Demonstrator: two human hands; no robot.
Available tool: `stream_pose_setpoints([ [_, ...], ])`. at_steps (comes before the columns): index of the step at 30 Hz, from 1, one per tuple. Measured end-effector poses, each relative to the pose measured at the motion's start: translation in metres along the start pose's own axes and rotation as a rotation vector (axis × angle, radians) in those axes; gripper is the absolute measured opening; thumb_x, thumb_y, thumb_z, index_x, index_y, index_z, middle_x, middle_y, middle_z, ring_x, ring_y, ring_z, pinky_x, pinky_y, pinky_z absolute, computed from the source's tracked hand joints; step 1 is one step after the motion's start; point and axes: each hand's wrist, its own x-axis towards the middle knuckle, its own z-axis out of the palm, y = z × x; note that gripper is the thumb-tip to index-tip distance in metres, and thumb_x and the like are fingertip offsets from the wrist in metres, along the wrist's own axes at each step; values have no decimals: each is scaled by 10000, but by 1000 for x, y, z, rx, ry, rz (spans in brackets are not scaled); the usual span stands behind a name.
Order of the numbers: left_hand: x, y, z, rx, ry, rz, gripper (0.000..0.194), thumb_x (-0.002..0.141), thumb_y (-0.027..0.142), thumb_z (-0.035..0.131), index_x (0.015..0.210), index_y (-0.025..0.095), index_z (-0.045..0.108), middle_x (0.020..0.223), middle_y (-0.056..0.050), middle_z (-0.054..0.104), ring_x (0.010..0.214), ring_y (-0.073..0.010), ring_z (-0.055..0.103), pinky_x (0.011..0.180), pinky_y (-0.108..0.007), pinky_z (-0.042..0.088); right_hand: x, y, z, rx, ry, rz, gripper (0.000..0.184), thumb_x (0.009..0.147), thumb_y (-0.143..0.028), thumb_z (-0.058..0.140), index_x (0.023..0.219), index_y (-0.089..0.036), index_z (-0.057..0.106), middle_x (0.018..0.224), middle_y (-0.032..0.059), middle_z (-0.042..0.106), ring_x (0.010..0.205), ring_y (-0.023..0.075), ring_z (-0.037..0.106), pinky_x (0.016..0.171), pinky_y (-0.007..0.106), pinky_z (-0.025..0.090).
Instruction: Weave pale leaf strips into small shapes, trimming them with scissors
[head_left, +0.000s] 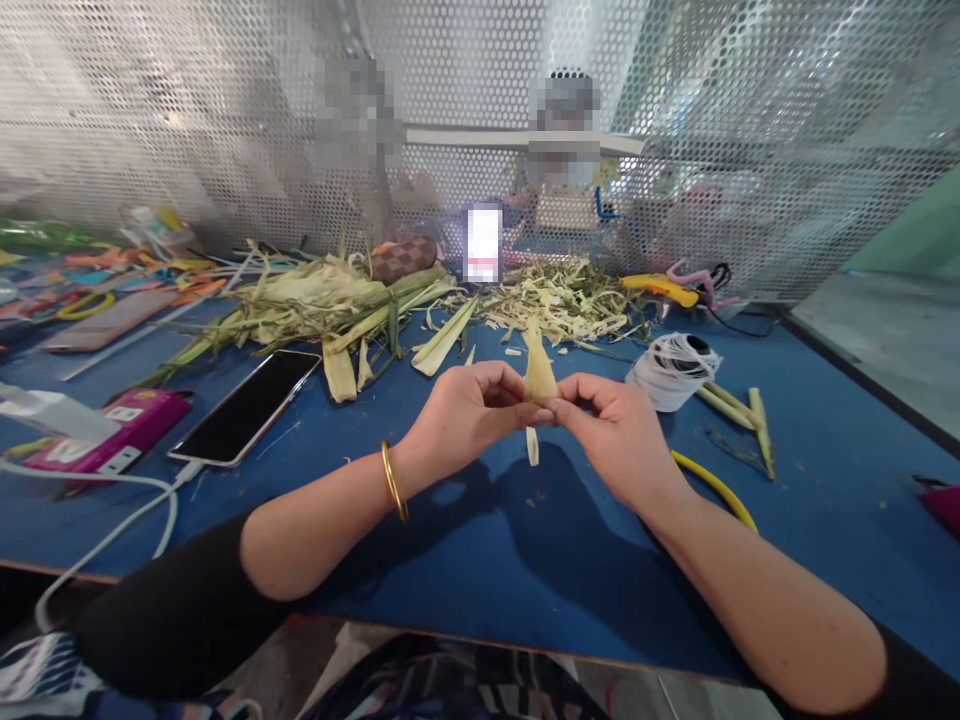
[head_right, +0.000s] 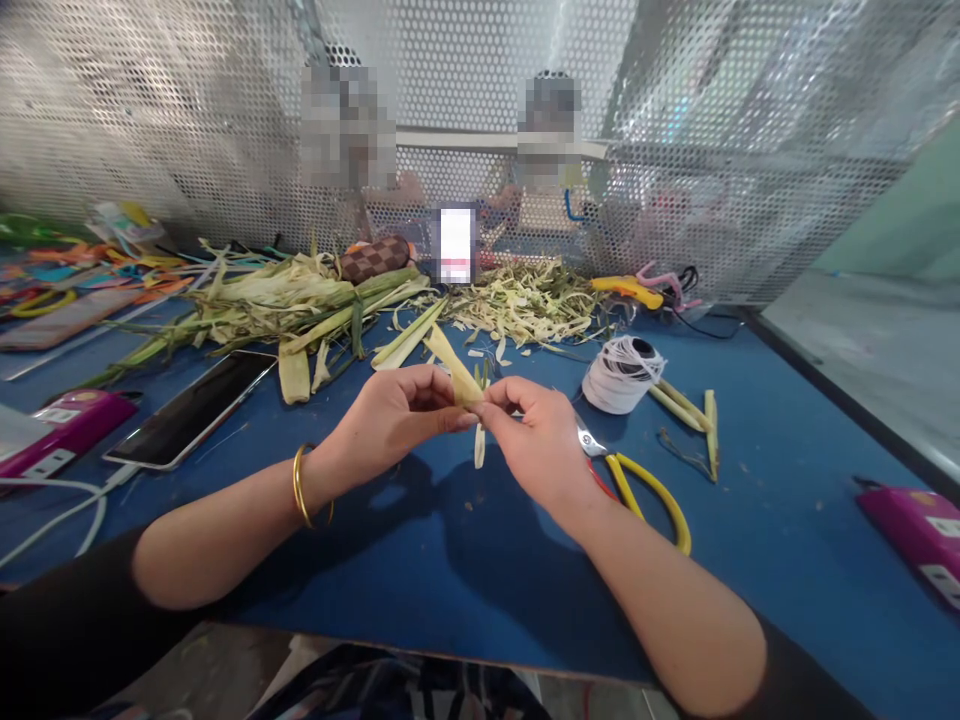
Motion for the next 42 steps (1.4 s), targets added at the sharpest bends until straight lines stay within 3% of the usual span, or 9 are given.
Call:
stream_pose_setpoints([
  [8,-1,7,3,-140,18,-98,98,718,214,707,712,134,651,671,-16,702,673,-136,676,707,-272,557,2,7,0,141,-50,13,144,747,-280,610,640,-184,605,605,-8,587,622,149,511,611,280,397],
  [19,-1,7,4,-130,26,-102,85,780,141,627,697,128,612,619,-6,677,600,-100,648,634,-217,540,3,11,1,140,-71,29,172,762,-308,635,649,-179,618,628,-11,603,625,140,515,634,284,403],
  [30,-2,-2,6,25,21,-54,160,817,260,580,693,161,553,595,16,620,578,-97,589,596,-213,478,4,12,3,125,-91,63,233,759,-344,620,594,-186,575,568,-27,550,590,132,471,601,276,357],
  [37,0,0,3,-121,-27,-91,305,884,404,481,734,155,574,686,-18,639,692,-125,628,673,-251,480,5,8,1,198,-106,120,227,726,-352,612,574,-193,557,563,-21,553,586,133,466,607,284,353],
  [39,0,1,3,-144,-28,-85,313,855,438,523,744,151,581,690,-14,633,688,-121,619,668,-248,479,6,9,1,213,-106,121,231,725,-354,616,570,-193,556,557,-23,548,583,130,457,609,285,352],
  [42,0,0,5,-152,4,-82,299,685,393,735,732,142,579,674,11,617,658,-104,590,649,-229,475,5,9,0,191,-105,114,230,732,-343,614,567,-193,558,561,-24,552,588,130,458,622,290,352],
])
